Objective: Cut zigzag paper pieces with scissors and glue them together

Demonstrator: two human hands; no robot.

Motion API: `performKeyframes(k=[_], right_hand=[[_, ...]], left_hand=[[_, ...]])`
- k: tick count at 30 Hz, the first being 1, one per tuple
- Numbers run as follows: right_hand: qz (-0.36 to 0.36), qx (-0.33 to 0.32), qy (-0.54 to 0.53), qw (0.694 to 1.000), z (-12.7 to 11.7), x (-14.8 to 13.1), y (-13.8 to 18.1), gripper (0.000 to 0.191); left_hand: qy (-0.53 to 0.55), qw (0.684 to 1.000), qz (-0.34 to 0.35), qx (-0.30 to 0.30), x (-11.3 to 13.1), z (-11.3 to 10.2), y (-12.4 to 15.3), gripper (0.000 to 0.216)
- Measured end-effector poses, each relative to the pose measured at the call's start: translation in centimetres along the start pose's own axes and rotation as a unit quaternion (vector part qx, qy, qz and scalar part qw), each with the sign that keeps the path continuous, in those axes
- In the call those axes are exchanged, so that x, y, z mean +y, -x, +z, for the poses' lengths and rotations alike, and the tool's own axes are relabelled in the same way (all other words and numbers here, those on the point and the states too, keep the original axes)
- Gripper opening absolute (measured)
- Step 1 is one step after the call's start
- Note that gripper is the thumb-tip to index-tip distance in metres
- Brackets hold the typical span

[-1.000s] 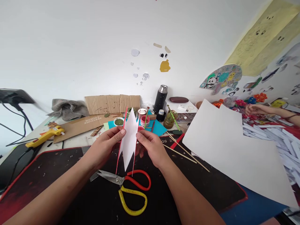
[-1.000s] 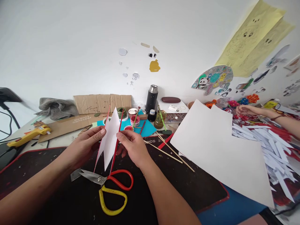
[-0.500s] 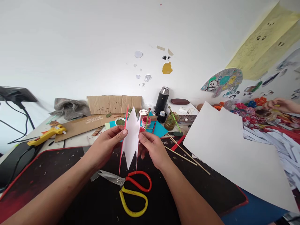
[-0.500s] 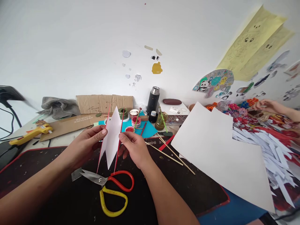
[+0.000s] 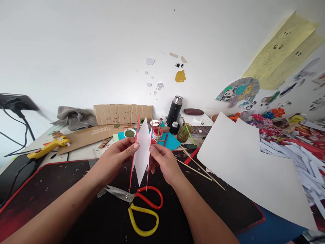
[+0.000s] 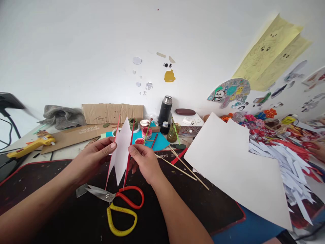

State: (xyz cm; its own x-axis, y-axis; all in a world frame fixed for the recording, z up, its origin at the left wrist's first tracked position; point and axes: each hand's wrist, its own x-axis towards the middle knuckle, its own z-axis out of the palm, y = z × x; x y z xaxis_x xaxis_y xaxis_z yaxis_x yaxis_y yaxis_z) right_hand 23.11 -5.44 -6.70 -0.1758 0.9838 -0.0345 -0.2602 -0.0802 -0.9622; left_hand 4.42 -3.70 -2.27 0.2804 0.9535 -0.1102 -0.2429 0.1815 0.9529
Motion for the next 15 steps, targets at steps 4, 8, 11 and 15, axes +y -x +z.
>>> performKeyframes(k=[4, 8, 11, 15], right_hand=[[0.0, 0.002, 0.0, 1.0, 0.01, 0.04, 0.02, 0.06], [0.001, -0.002, -0.003, 1.0, 0.05, -0.05, 0.12, 0.062], [0.0, 0.0, -0.008, 1.0, 0.1, -0.13, 0.13, 0.062], [-0.004, 0.002, -0.012, 1.0, 0.15, -0.18, 0.13, 0.062]], left_hand=[[0.0, 1.0, 0.004, 0.004, -0.16, -0.13, -0.11, 0.041], [-0.009, 1.0, 0.009, 0.009, -0.21, -0.21, -0.16, 0.04], [-0.005, 1.0, 0.002, 0.006, -0.26, -0.22, -0.15, 0.04], [-0.001, 1.0, 0.002, 0.002, -0.41, -0.29, -0.14, 0.038]])
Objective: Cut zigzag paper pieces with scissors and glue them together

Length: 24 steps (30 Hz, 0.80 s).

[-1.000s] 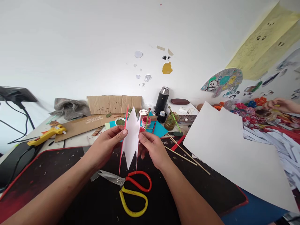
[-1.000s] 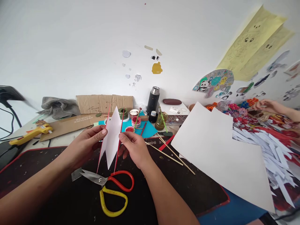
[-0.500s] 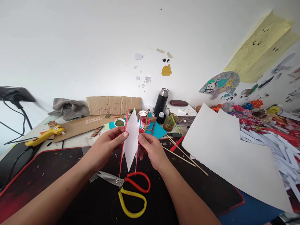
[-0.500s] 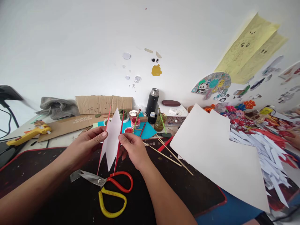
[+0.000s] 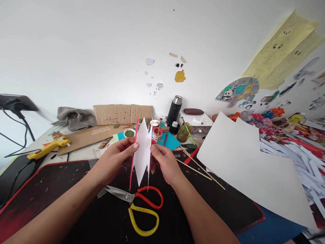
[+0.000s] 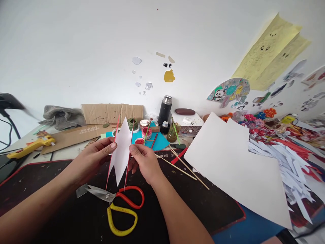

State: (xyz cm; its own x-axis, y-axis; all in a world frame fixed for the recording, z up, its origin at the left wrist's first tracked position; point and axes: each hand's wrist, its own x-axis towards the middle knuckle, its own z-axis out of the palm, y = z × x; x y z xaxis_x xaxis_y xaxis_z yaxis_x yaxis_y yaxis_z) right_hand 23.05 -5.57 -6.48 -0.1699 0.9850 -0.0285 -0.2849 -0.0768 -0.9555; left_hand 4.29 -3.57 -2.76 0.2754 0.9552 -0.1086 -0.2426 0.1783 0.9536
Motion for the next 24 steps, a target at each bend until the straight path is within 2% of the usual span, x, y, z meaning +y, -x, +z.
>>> performKeyframes(k=[24], right_hand=[[-0.007, 0.011, 0.017, 1.0, -0.13, 0.08, 0.02, 0.058]], left_hand=[[-0.011, 1.0, -0.004, -0.009, -0.13, 0.15, 0.09, 0.039]])
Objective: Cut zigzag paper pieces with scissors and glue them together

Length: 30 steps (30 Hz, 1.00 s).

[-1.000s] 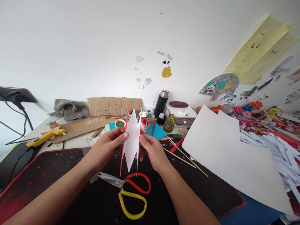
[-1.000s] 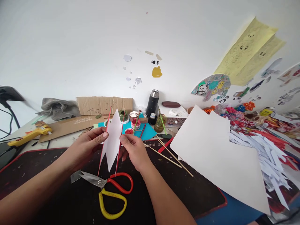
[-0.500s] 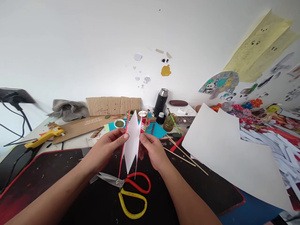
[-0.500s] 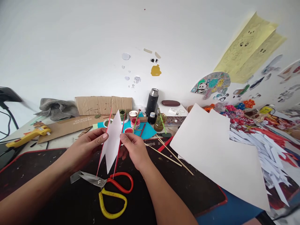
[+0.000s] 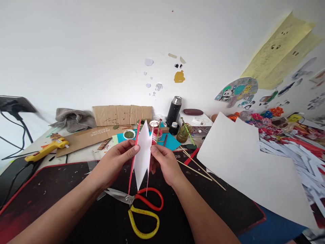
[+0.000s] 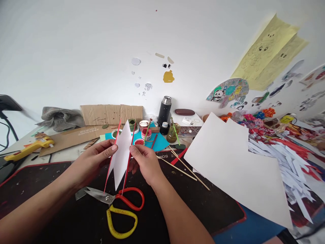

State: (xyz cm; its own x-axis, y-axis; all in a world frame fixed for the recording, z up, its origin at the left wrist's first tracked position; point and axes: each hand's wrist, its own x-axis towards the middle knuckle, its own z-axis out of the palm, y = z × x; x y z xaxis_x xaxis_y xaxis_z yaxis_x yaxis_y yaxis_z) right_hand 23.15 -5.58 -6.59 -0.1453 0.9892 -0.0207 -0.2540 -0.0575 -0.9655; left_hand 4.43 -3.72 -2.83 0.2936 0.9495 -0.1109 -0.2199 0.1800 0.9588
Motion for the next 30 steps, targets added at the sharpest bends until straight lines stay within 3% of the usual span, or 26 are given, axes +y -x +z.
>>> performKeyframes(k=[10, 24, 30], right_hand=[[-0.016, 0.004, -0.012, 1.0, 0.12, -0.14, 0.1, 0.059], [-0.012, 0.015, 0.002, 1.0, 0.02, 0.06, -0.14, 0.058], [-0.016, 0.014, -0.017, 1.0, 0.08, 0.04, 0.0, 0.061]], left_hand=[[0.015, 1.0, 0.004, 0.014, 0.08, -0.01, 0.07, 0.037], [-0.024, 1.0, 0.009, -0.015, 0.1, -0.1, 0.08, 0.04], [-0.008, 1.0, 0.005, 0.007, 0.53, 0.26, 0.19, 0.044]])
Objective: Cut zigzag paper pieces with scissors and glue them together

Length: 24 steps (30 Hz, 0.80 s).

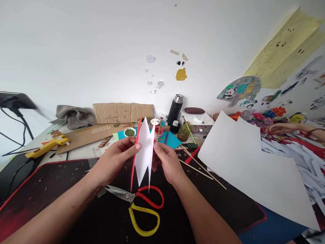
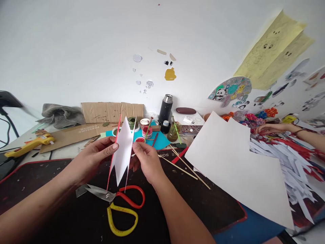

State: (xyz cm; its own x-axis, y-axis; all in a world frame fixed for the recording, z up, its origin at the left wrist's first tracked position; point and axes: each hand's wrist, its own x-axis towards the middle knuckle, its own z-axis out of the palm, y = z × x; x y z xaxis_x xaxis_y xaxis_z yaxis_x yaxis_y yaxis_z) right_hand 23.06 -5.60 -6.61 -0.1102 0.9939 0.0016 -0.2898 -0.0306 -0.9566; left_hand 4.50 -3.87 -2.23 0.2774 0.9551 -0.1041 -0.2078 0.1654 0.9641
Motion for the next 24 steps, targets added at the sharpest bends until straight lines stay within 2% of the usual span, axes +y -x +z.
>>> performKeyframes(k=[7, 13, 24], right_hand=[[0.002, 0.001, -0.015, 1.0, -0.07, 0.1, -0.11, 0.059], [0.018, 0.0, -0.019, 1.0, 0.06, 0.11, -0.06, 0.056], [0.027, -0.007, -0.041, 0.999, -0.02, 0.38, -0.13, 0.056]], left_hand=[[0.006, 1.0, 0.005, 0.001, -0.06, 0.15, -0.02, 0.049], [-0.005, 1.0, 0.005, -0.023, -0.32, -0.17, 0.03, 0.046], [-0.007, 1.0, 0.01, -0.025, 0.07, 0.03, 0.27, 0.045]])
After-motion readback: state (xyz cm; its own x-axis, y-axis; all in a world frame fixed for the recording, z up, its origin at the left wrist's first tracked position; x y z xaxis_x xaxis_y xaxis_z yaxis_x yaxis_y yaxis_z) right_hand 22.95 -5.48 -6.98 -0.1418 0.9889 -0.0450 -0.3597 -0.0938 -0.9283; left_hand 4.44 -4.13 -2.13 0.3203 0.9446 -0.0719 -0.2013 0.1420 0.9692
